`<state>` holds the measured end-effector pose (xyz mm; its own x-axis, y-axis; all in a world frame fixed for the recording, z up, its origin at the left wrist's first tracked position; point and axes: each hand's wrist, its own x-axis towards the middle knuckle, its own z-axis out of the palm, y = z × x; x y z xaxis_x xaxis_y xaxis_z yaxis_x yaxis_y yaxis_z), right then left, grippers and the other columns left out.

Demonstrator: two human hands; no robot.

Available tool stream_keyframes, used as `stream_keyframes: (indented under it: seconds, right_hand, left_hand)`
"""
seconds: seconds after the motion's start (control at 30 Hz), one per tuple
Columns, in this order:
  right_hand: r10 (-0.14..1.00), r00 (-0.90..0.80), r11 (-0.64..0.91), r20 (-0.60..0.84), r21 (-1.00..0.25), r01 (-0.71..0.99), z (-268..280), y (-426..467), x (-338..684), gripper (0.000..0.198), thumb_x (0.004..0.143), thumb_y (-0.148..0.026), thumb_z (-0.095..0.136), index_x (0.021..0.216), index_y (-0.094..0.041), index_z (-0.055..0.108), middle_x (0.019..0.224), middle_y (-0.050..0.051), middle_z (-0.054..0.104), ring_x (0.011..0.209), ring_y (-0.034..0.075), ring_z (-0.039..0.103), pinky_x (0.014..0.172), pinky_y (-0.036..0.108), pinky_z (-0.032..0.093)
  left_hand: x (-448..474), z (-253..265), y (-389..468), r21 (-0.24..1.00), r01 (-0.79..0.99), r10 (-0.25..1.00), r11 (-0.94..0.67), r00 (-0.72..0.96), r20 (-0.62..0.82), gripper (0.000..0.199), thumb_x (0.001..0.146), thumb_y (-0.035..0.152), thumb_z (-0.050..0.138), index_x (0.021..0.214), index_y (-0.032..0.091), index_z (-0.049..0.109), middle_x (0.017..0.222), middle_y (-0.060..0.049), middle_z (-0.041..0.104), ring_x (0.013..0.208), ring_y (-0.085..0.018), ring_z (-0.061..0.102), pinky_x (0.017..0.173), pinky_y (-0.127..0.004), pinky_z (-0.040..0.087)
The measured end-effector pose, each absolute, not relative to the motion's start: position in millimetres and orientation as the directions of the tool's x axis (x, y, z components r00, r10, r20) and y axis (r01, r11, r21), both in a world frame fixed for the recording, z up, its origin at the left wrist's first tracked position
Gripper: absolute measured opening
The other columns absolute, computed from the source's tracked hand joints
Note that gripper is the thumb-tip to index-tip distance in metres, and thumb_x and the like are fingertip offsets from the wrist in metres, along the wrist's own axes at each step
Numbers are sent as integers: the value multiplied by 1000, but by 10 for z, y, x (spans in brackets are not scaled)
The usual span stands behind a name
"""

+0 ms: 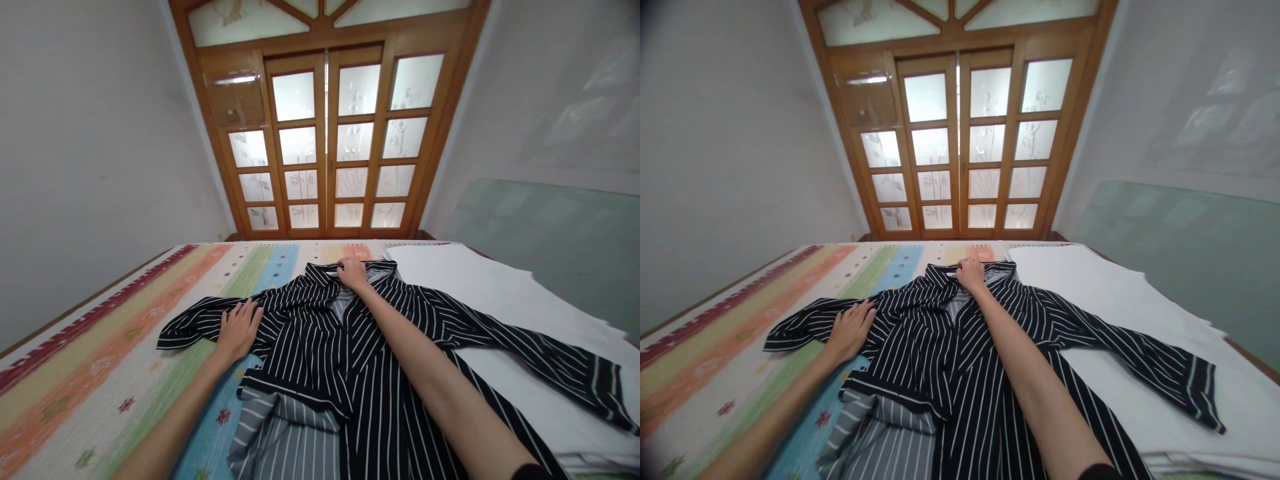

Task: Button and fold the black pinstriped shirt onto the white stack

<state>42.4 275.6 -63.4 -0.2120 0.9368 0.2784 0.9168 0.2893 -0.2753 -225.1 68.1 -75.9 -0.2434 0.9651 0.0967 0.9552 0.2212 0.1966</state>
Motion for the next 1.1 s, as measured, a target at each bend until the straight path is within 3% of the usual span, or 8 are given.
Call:
stream_keyframes:
  seconds: [0.2,0.33,0.47,0.63,0.77,0.83,1.0,1.1]
  right_hand:
    - [932,-322,349,166,-175,921,-611,2966,736,36,90,-27,45,119,-20,66,126,9,62,117,26,51,95,35,38]
    - [943,-283,302,172,-92,949,-521,2997,1030,35,91,-24,43,116,-20,67,124,11,63,116,27,52,95,36,38]
    - [965,-229,232,130,-12,973,-489,3001,1379,33,92,-22,43,114,-18,67,122,14,63,114,28,54,92,38,38]
    - [979,-190,192,81,-26,981,-515,2967,1605,32,95,-30,42,115,-19,65,121,14,64,113,28,56,92,42,38]
    - [981,-176,181,83,-57,982,-504,2937,1615,47,100,-37,27,110,-18,68,120,15,64,111,29,56,89,43,40]
    - [978,-190,195,81,-50,980,-501,2936,1612,42,98,-35,32,111,-18,68,120,14,64,111,29,55,87,41,40]
    - [964,-250,252,95,-19,967,-511,2998,1587,28,90,-31,53,112,-22,69,123,11,63,117,30,50,94,43,37]
    - [947,-297,311,124,-110,944,-508,3060,1508,32,92,-35,52,119,-26,65,127,8,62,120,28,50,98,43,35]
  left_hand:
    - [-2145,-631,849,186,947,897,263,-311,314,44,94,44,31,113,17,60,124,-14,62,120,-33,50,105,-60,28]
    - [-1966,-439,1417,236,969,892,72,-169,419,38,91,35,39,112,12,60,119,-15,63,114,-29,53,102,-45,37]
    - [-1604,-333,2082,289,946,930,-148,34,365,40,94,34,34,116,13,60,122,-12,64,117,-23,54,105,-35,36]
    - [-1180,-375,2583,206,977,982,-52,13,187,43,95,39,33,107,16,67,115,-15,67,109,-29,60,93,-42,44]
    - [-1091,-453,2725,189,982,985,-14,-18,170,24,86,32,54,92,17,72,107,-16,69,107,-31,60,90,-41,45]
    - [-1122,-471,2741,196,980,984,-29,-6,176,16,82,28,60,86,18,72,105,-15,69,106,-30,61,89,-37,45]
    - [-1273,-447,2722,270,959,971,-83,17,237,14,82,26,60,87,17,69,100,-12,70,100,-25,62,85,-32,46]
    - [-1340,-422,2695,313,940,961,-134,46,273,13,85,23,55,90,17,66,95,-8,70,93,-21,63,84,-29,46]
